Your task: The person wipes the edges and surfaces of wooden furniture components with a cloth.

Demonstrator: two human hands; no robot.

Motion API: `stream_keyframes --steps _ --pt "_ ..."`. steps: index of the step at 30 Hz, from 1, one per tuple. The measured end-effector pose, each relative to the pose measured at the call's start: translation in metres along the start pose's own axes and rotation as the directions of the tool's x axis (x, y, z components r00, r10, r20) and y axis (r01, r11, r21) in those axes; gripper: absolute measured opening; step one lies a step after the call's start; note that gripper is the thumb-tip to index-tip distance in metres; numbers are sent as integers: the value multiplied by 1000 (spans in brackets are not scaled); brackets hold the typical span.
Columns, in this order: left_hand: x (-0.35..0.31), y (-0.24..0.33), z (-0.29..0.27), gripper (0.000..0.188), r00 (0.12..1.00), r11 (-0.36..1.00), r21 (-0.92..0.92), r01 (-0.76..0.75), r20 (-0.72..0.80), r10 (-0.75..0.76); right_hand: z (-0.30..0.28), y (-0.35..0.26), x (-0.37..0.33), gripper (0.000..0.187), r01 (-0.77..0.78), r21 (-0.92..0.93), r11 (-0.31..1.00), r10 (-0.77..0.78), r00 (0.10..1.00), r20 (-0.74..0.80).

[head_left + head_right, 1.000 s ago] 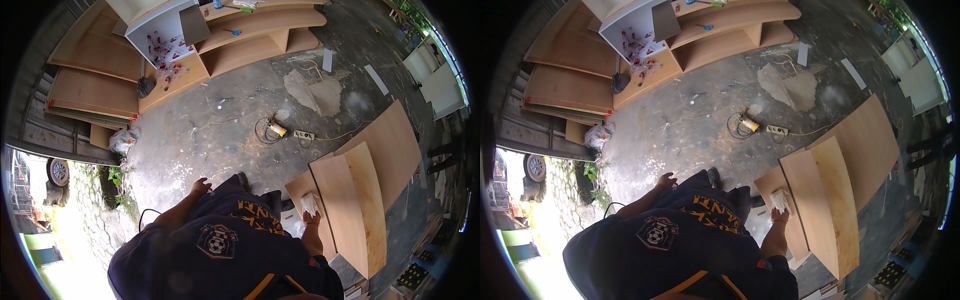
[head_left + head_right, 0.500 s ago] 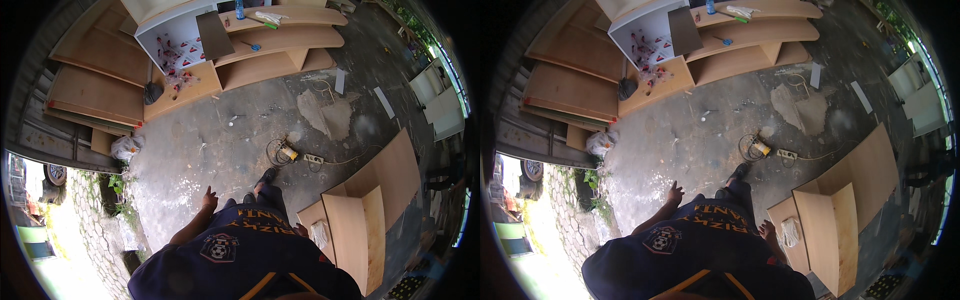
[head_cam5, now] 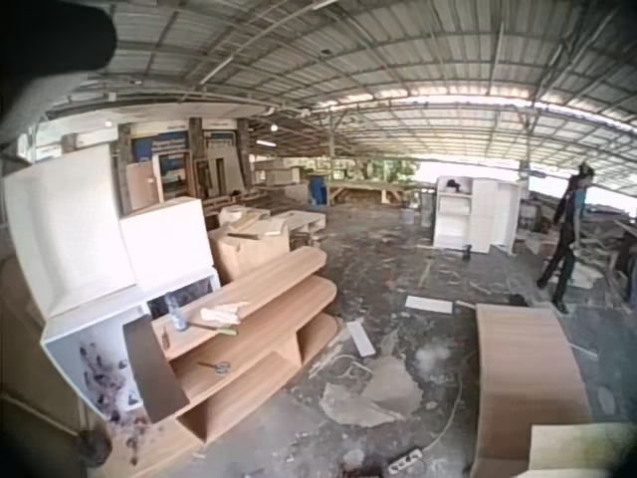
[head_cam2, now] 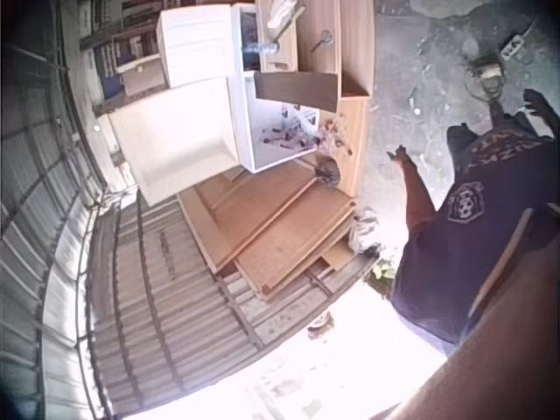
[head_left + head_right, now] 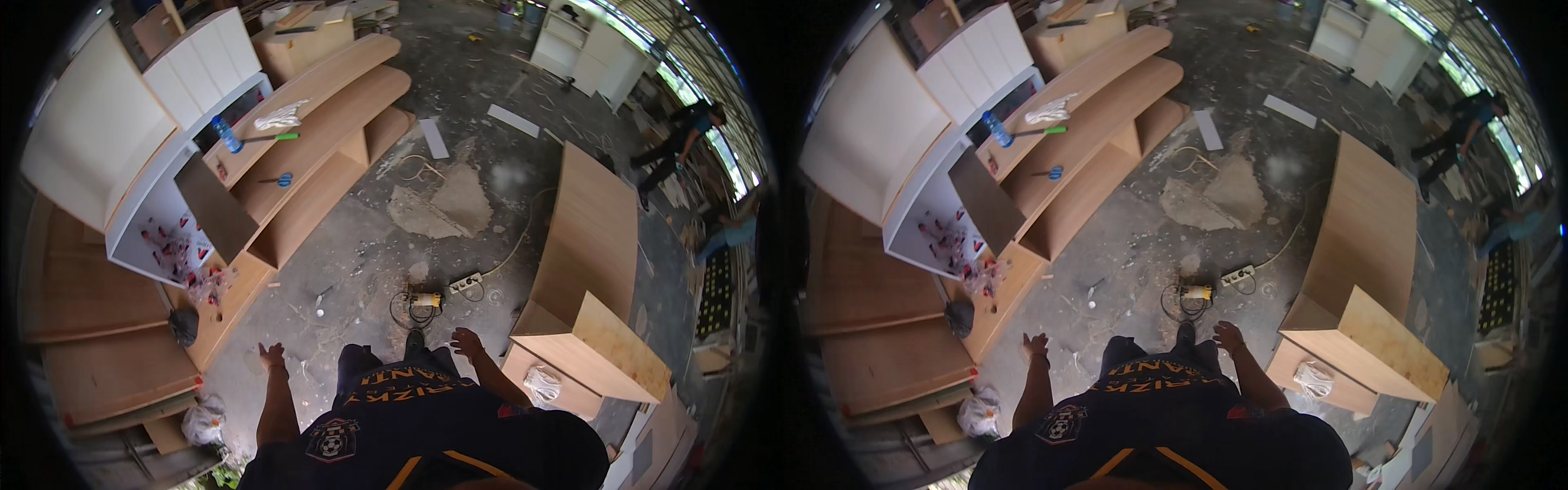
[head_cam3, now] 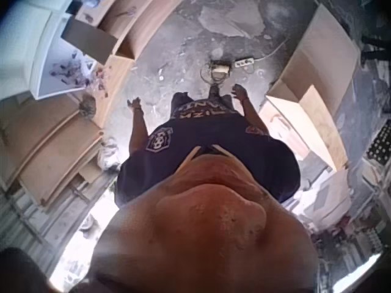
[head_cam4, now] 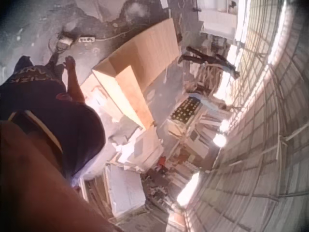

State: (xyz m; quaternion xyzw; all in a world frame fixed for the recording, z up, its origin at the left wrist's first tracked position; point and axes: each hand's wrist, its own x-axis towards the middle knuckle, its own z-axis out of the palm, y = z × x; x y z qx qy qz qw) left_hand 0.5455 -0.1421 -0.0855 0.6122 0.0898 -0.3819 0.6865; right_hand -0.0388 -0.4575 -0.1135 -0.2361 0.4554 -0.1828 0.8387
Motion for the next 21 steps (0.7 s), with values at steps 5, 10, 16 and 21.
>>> stream_keyframes --steps 5,10,16,21 --pt "66 49 165 77 958 895 403 194 -275 -84 -14 -23 -60 42 120 -170 978 -191 842 -504" --pt "168 149 194 63 892 911 228 343 -384 -240 -4 130 -122 32 -65 -55 996 -5 602 -798" --pt "262 164 188 55 967 922 293 254 -93 -237 130 285 -210 34 -375 183 909 364 497 -788" --pt "262 180 199 38 982 977 120 174 58 -182 154 338 -191 36 -465 3 885 313 592 -743"
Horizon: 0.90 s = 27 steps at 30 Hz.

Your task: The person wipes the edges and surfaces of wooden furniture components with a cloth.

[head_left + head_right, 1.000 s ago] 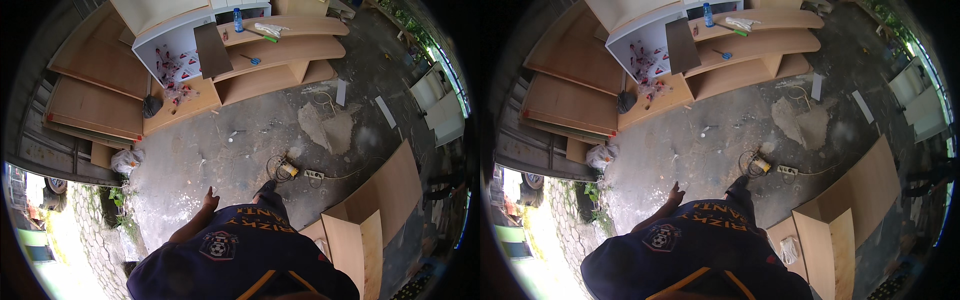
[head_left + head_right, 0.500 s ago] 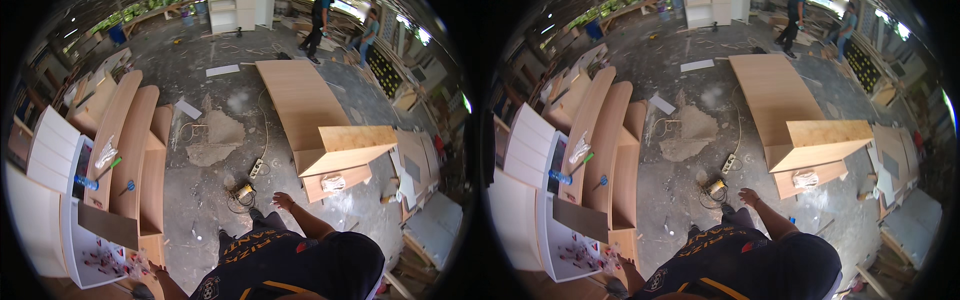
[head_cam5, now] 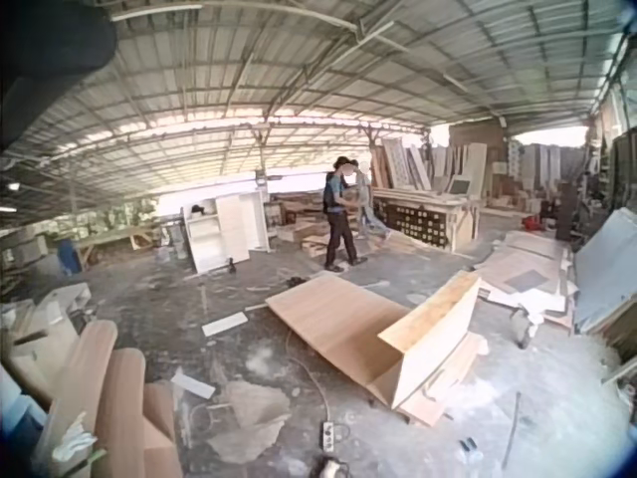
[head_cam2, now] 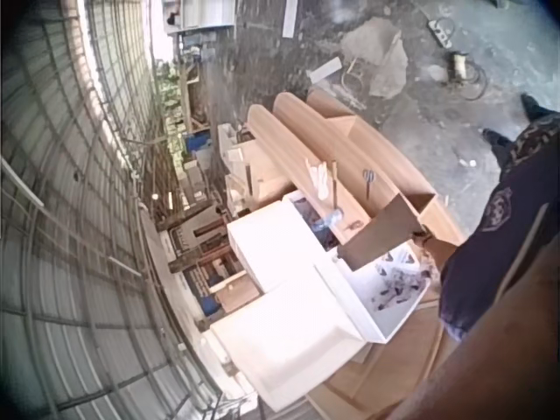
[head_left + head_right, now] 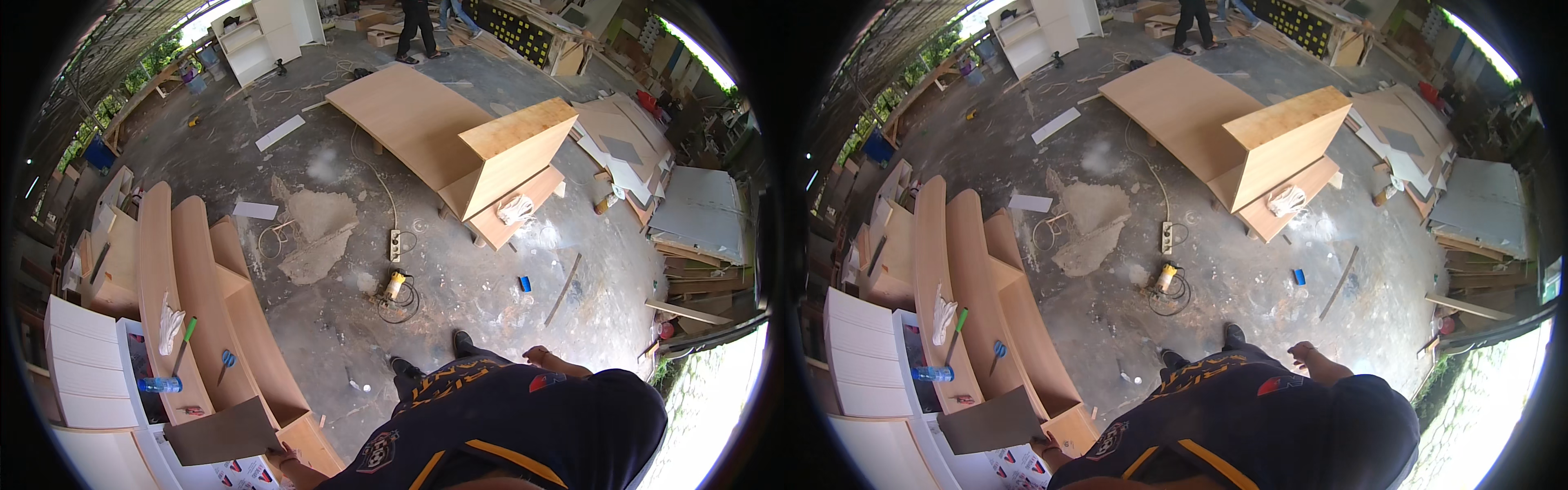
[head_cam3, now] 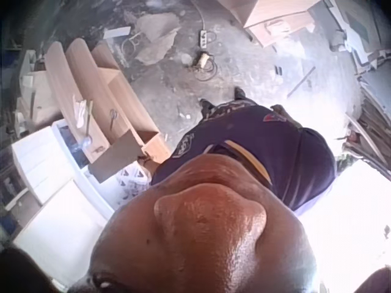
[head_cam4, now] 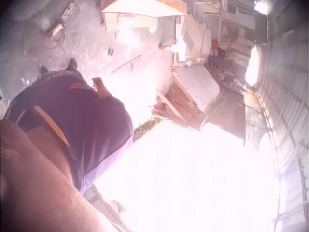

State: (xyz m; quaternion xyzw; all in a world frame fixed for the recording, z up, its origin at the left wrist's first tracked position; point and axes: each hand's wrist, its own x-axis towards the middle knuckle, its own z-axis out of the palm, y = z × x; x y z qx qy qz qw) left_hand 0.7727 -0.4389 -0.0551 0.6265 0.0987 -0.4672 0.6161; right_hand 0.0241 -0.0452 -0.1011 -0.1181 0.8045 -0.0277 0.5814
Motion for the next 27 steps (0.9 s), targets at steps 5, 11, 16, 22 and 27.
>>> stream_keyframes --steps 5,11,16,22,27 --pt "-91 35 23 16 904 941 -322 -104 364 224 -7 -74 -20 33 100 323 941 -77 994 -83" --pt "-247 70 61 43 832 830 -243 -502 124 540 -37 -138 -15 50 414 273 868 -381 909 -168" --pt "-358 50 73 42 608 604 101 -790 251 753 -54 -129 -24 46 545 213 811 -515 837 -183" --pt "-503 -85 124 38 523 773 -355 -526 582 623 -65 -116 -51 39 834 -84 546 -822 514 -244" --pt "-600 -161 137 31 440 954 -236 -184 848 295 -93 -155 -124 50 959 119 259 -886 284 -366"
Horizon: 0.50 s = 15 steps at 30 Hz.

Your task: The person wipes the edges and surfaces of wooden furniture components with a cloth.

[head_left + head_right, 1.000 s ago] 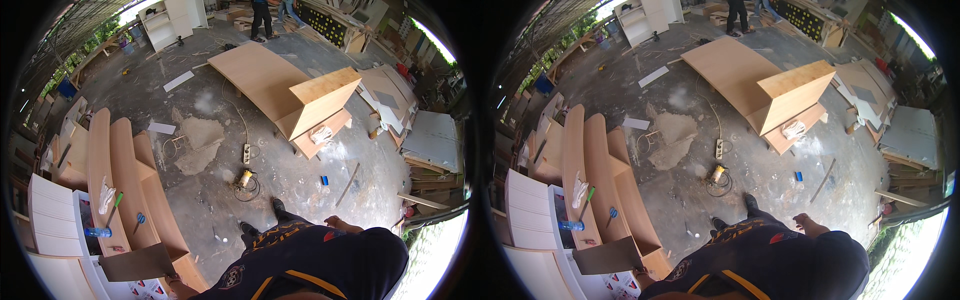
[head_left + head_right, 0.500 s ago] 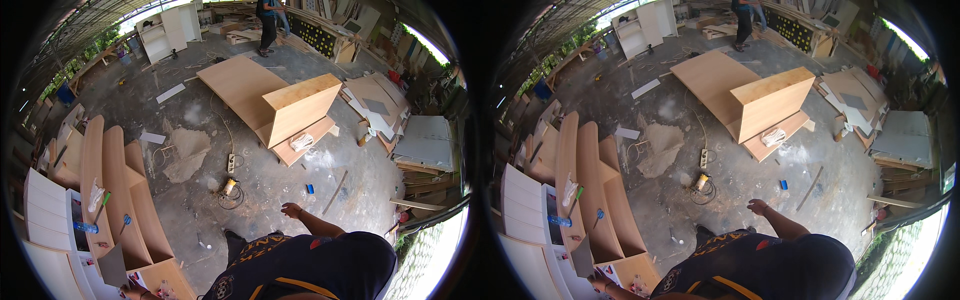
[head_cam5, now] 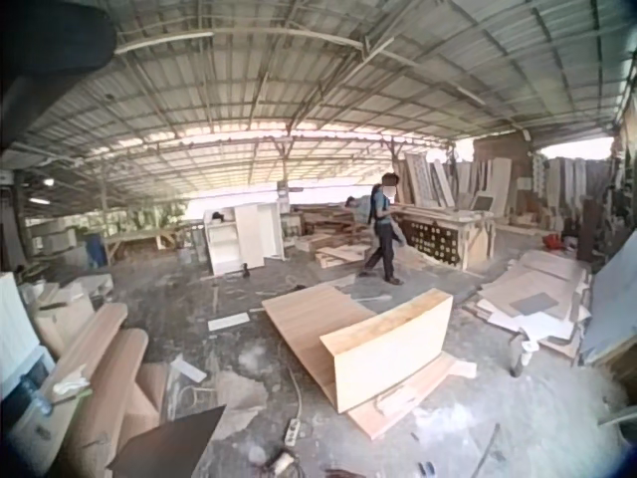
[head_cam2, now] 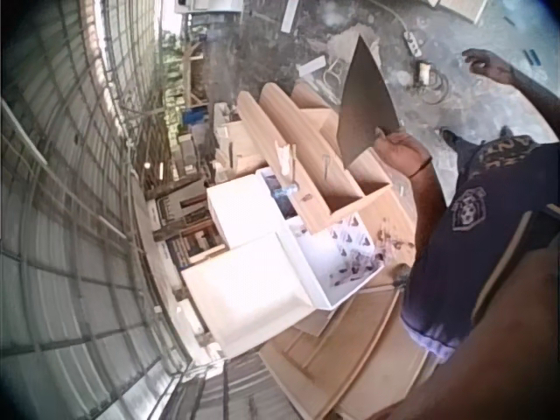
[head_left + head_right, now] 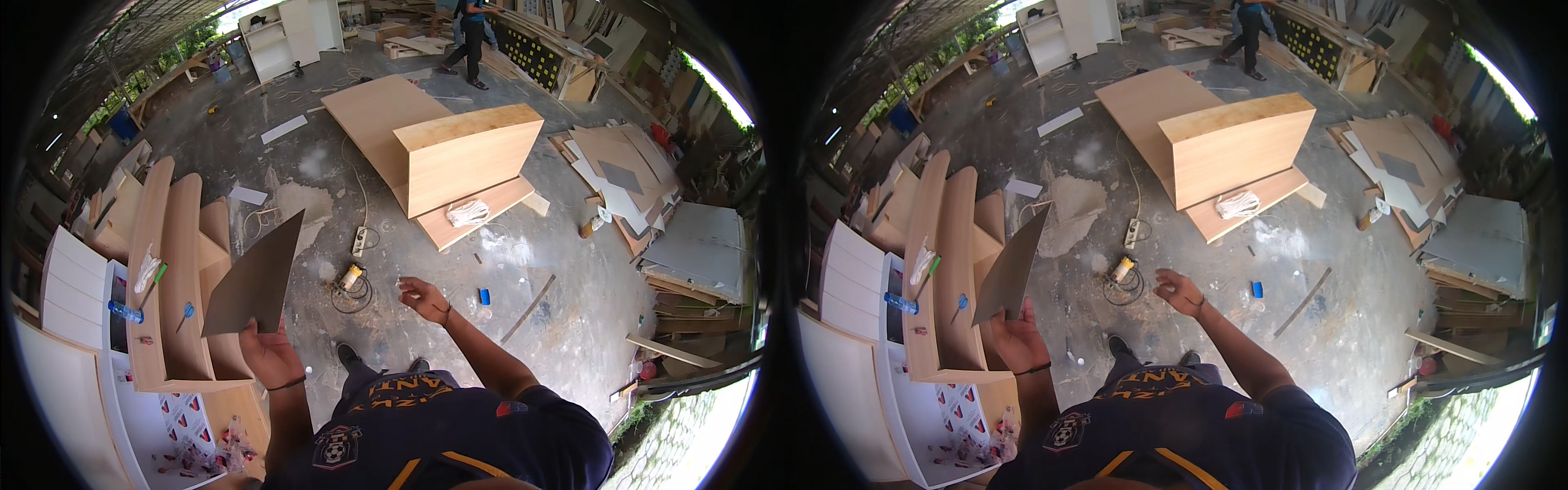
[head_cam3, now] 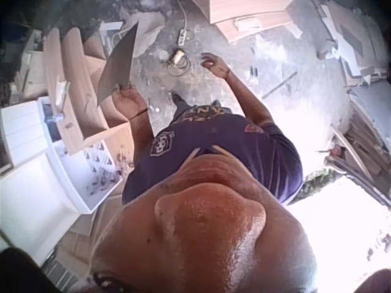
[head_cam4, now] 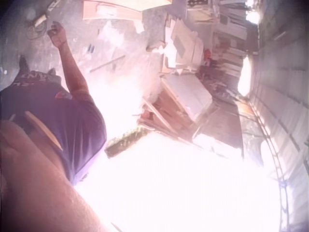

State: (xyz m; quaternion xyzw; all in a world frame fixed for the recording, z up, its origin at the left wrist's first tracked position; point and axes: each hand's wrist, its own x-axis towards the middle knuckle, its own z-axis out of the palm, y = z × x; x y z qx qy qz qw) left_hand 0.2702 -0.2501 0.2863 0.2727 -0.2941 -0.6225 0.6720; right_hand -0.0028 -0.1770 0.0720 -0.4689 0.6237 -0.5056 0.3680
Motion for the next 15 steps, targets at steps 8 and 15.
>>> stream_keyframes --steps 8,15 --pt "28 -39 63 16 683 723 -50 689 378 -625 -66 -117 50 97 326 -215 920 -357 925 -127" --pt "42 -68 110 48 429 554 133 822 495 -755 -117 -140 36 48 185 240 953 -132 967 -220"
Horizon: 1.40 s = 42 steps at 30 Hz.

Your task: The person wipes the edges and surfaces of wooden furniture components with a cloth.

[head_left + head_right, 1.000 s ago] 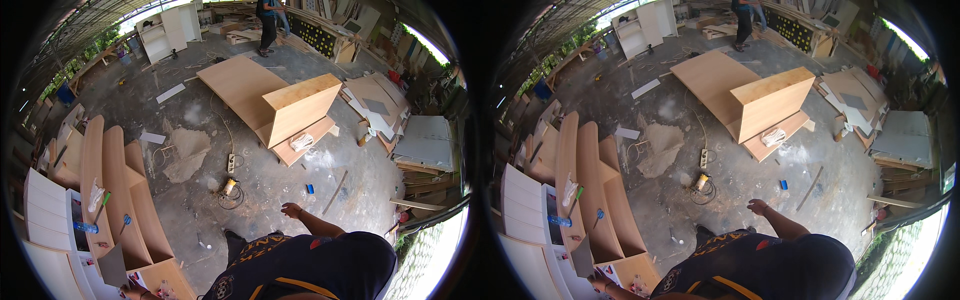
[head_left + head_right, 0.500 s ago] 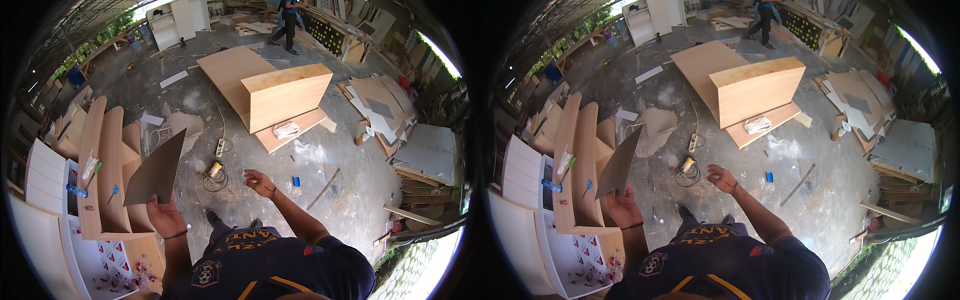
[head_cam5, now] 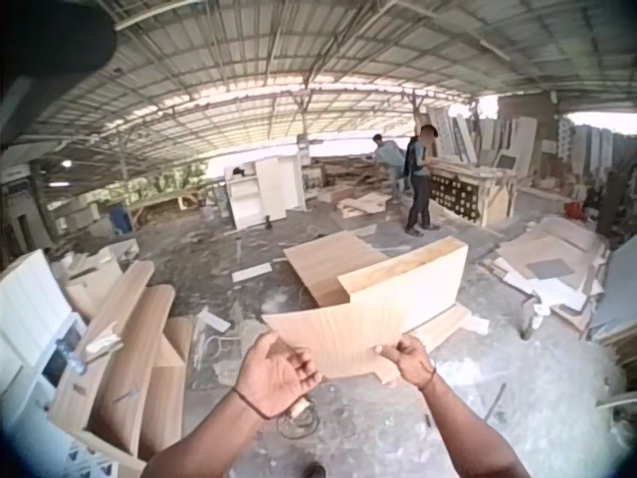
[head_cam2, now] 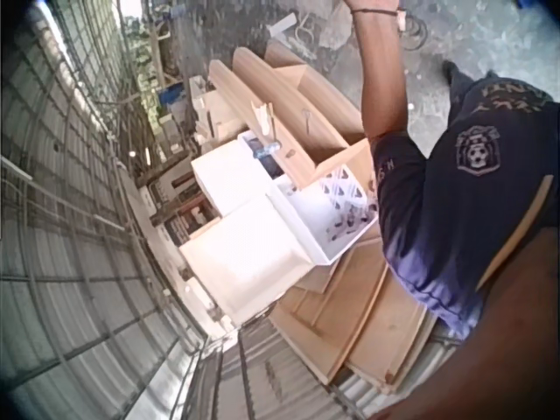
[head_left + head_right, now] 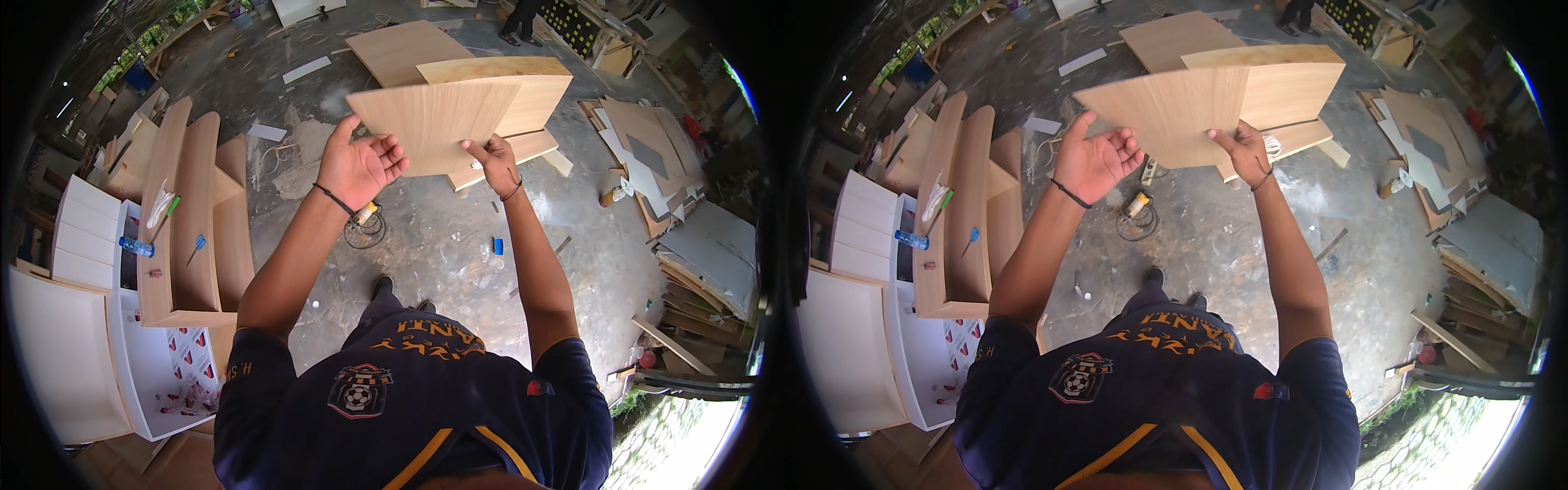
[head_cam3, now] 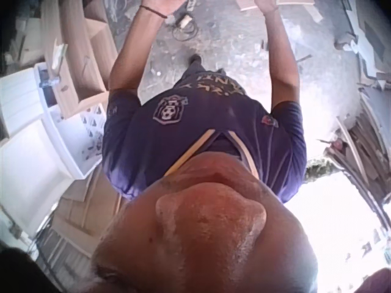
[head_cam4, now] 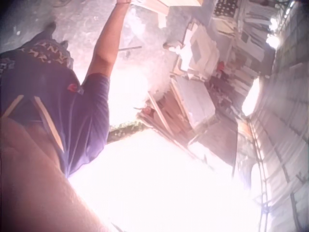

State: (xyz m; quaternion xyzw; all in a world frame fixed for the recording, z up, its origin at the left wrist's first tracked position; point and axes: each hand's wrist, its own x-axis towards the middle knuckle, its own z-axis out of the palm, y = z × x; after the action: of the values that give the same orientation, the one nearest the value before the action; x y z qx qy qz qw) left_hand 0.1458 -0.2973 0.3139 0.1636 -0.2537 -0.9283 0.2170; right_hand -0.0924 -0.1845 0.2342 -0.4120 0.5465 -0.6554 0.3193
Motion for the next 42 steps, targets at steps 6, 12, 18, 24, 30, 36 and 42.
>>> stream_keyframes --steps 6,12,18,24,30,36,42 --pt "18 -19 -16 64 975 965 223 -137 -143 172 -69 -22 -35 30 74 176 982 -1 924 -381" --pt "36 -86 -153 80 723 507 862 -13 -342 600 -97 -62 -75 37 122 363 924 86 858 -506" --pt "44 -101 -154 83 764 637 765 -95 -354 539 -108 -70 -100 41 142 465 874 110 874 -473" --pt "58 -82 -157 81 741 615 782 -98 -355 570 -105 -76 -120 45 215 526 823 90 864 -495" --pt "67 -97 -146 78 853 528 836 -149 -161 496 -126 -82 -125 38 259 478 839 61 830 -555" --pt "74 -124 -98 77 929 436 867 -243 79 361 -109 -105 -127 43 169 383 908 72 838 -540" --pt "85 -134 -50 66 930 324 879 -351 287 228 -106 -104 -126 43 185 411 893 75 839 -539"
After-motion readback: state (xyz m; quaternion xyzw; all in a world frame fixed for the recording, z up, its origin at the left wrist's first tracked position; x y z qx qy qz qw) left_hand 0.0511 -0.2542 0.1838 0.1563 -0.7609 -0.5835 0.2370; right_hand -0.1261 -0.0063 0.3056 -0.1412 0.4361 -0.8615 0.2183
